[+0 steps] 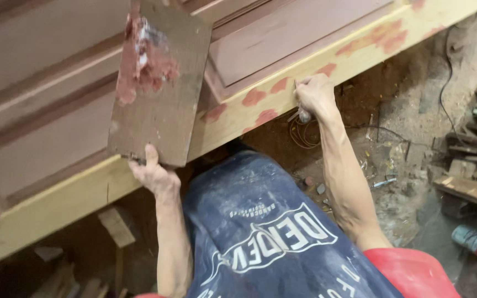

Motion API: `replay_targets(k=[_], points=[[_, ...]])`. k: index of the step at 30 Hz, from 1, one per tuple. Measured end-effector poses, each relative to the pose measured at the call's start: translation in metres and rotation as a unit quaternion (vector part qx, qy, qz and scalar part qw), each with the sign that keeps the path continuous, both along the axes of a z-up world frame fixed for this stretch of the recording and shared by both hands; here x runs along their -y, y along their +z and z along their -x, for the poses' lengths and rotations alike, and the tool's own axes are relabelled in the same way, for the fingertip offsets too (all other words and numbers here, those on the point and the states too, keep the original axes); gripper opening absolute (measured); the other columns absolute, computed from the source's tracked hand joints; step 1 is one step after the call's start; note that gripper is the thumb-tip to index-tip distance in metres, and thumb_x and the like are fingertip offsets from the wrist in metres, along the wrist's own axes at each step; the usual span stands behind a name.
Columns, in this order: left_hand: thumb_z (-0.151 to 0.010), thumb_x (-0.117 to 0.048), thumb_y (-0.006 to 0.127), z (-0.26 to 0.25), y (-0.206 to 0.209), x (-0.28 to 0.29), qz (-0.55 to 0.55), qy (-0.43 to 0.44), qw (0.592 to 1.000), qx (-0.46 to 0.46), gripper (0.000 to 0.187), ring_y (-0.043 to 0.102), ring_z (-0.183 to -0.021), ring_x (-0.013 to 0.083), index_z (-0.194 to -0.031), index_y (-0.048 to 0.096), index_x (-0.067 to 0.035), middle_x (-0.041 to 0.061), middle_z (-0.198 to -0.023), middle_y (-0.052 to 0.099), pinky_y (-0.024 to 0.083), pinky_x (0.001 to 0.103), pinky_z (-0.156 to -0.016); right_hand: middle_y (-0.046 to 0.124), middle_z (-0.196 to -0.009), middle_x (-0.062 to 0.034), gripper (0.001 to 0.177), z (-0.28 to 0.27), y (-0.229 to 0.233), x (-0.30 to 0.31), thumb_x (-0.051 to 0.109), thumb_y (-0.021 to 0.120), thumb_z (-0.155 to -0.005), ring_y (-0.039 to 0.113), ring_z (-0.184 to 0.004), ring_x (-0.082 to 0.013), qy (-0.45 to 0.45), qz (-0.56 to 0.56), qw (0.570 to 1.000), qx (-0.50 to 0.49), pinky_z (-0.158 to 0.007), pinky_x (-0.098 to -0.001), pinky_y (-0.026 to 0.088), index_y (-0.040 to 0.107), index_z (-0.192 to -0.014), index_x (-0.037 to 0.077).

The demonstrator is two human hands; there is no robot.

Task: The person applies reddish wood filler to a wooden door using a small putty knife, smoothing it into the surface and recessed panels. The person repeatedly scoops filler from a metal palette and spreads it across the door's frame and panels.

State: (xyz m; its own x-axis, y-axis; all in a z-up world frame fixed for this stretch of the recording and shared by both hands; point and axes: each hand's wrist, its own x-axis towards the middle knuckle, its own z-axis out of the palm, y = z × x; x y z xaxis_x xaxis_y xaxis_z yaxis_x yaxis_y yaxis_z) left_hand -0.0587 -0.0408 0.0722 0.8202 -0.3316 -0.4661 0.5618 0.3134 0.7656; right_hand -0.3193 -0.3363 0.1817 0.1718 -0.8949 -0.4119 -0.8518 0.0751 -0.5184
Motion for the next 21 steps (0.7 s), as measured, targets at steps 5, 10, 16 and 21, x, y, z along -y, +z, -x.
replay_targets(k=[5,10,16,21], points=[[-0.094,0.002,0.071,-0.022,-0.013,-0.004,0.029,0.061,0.998,-0.012,0.056,0.059,-0.123,0.0277,-0.143,0.045,-0.003,0.013,-0.137,0.059,0.050,0.046,-0.110,0.066,-0.064,-0.0169,0.015,-0.043,-0.002,-0.062,0.003,0.061,-0.087,0.065,-0.052,-0.0243,0.003,-0.086,0.996,-0.040,-0.054,-0.0401,0.052,0.073,-0.088,-0.005],[-0.094,0.002,0.072,-0.032,-0.029,-0.026,0.026,0.088,0.996,0.003,0.051,0.060,-0.119,0.0248,-0.140,0.049,-0.003,0.011,-0.133,0.062,0.050,0.043,-0.108,0.074,-0.081,-0.0172,0.030,-0.081,-0.003,-0.115,0.008,0.067,-0.080,0.074,-0.074,-0.0246,0.071,-0.091,0.990,-0.084,-0.071,-0.0368,0.058,0.076,-0.109,0.004],[-0.097,-0.002,0.074,-0.036,-0.039,-0.067,-0.020,0.106,0.994,-0.001,0.042,0.061,-0.115,0.0243,-0.132,0.052,0.002,0.012,-0.128,0.063,0.051,0.041,-0.107,0.067,-0.119,-0.0211,0.035,-0.116,-0.006,-0.133,0.017,0.070,-0.085,0.065,-0.108,-0.0323,0.253,0.029,0.966,-0.052,-0.097,-0.0408,0.051,0.075,-0.118,0.007],[-0.095,-0.008,0.076,-0.043,-0.031,-0.090,-0.062,0.079,0.995,-0.002,0.046,0.061,-0.116,0.0219,-0.133,0.051,0.002,0.010,-0.128,0.063,0.049,0.037,-0.107,0.070,-0.101,-0.0217,0.027,-0.167,0.003,-0.162,0.014,0.066,-0.091,0.062,-0.086,-0.0374,0.155,-0.092,0.977,-0.116,-0.075,-0.0459,0.047,0.076,-0.113,0.004]])
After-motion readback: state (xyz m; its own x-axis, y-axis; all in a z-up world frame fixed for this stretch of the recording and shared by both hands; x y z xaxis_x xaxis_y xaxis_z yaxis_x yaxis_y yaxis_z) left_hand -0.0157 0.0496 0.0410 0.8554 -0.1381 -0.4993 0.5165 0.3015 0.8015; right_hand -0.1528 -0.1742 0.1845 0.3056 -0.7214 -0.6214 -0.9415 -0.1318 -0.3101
